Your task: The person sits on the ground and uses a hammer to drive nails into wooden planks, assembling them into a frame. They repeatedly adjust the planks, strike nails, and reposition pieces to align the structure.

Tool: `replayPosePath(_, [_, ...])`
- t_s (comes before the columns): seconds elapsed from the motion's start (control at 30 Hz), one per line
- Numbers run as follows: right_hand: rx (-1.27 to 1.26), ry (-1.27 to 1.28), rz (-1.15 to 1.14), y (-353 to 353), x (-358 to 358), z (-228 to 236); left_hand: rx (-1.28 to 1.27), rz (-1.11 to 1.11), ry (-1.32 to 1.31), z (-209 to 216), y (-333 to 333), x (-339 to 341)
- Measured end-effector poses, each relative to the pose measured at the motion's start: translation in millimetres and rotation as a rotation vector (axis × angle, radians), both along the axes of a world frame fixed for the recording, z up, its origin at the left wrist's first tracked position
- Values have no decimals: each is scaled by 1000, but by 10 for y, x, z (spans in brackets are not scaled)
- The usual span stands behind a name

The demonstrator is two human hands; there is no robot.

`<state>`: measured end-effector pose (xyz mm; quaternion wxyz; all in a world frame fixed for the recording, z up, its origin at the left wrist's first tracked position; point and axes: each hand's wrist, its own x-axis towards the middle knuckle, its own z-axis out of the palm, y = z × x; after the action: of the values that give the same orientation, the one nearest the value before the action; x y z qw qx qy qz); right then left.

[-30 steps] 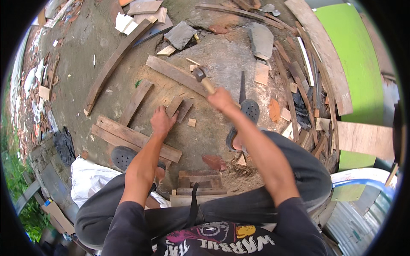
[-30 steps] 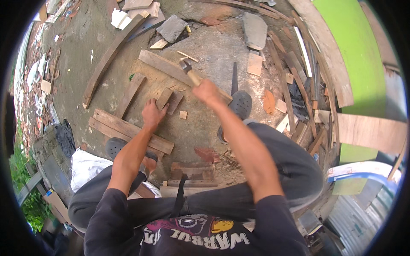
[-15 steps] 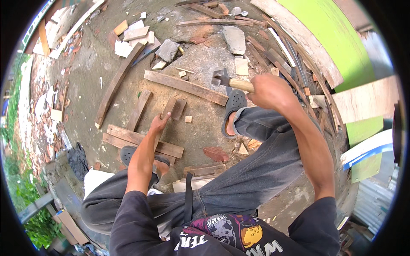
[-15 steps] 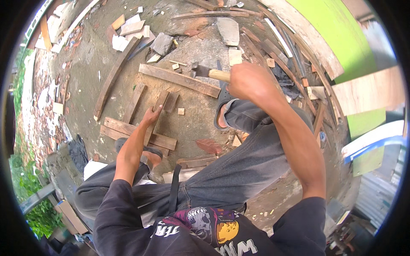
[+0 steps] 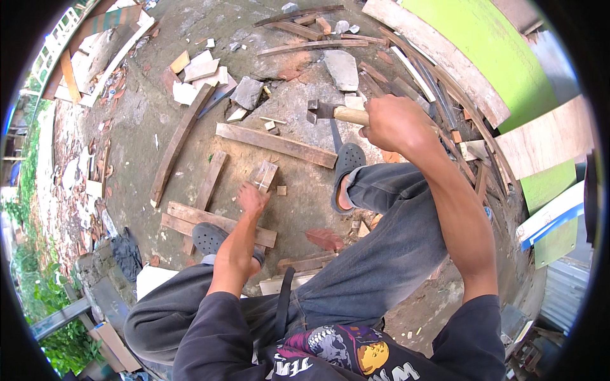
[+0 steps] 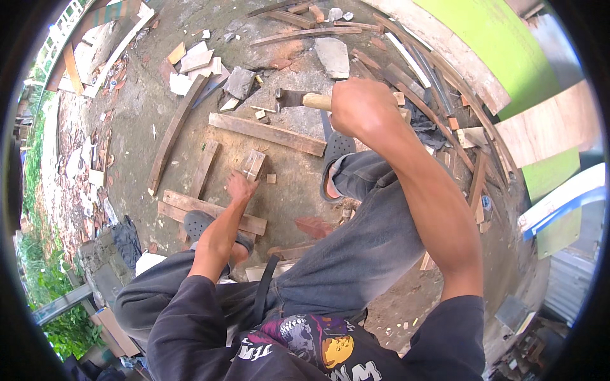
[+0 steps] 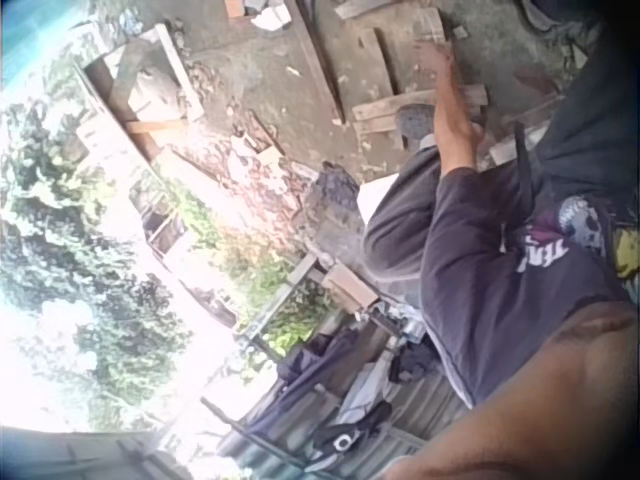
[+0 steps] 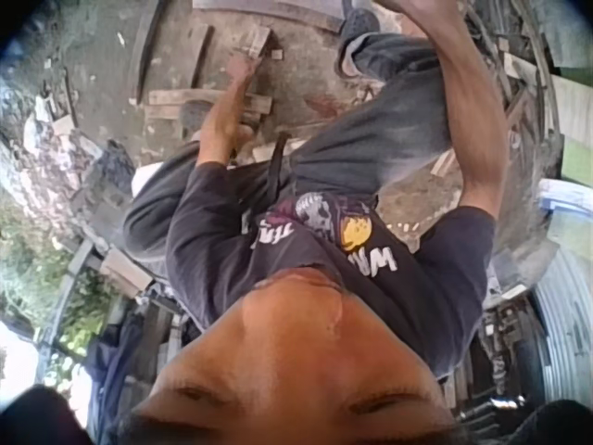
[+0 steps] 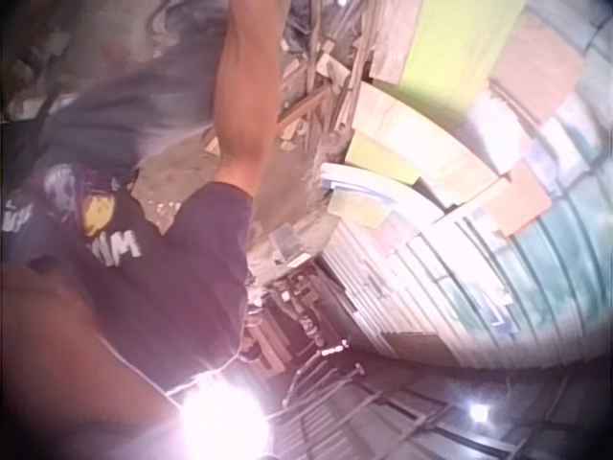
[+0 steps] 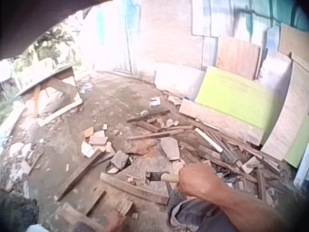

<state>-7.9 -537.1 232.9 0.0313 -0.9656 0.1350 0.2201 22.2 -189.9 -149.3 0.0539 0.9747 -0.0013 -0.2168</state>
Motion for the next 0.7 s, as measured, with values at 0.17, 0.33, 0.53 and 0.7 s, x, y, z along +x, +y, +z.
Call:
replayPosePath(0.17, [-35,9,-9,-48,-98,71,-116,-29,216,254,-164,-16])
replayPosePath(0.33, [-30,8,-9,-20,-88,92,-139,-45,-5,4,-88,-22])
replayPosePath(0.53, [-40,34,19,61,-48,117,-153,114,46,13,-137,63])
replayPosePath(0.7, [-38,-42,76,69,-70,-22,-56,120,-26,133,-91,218])
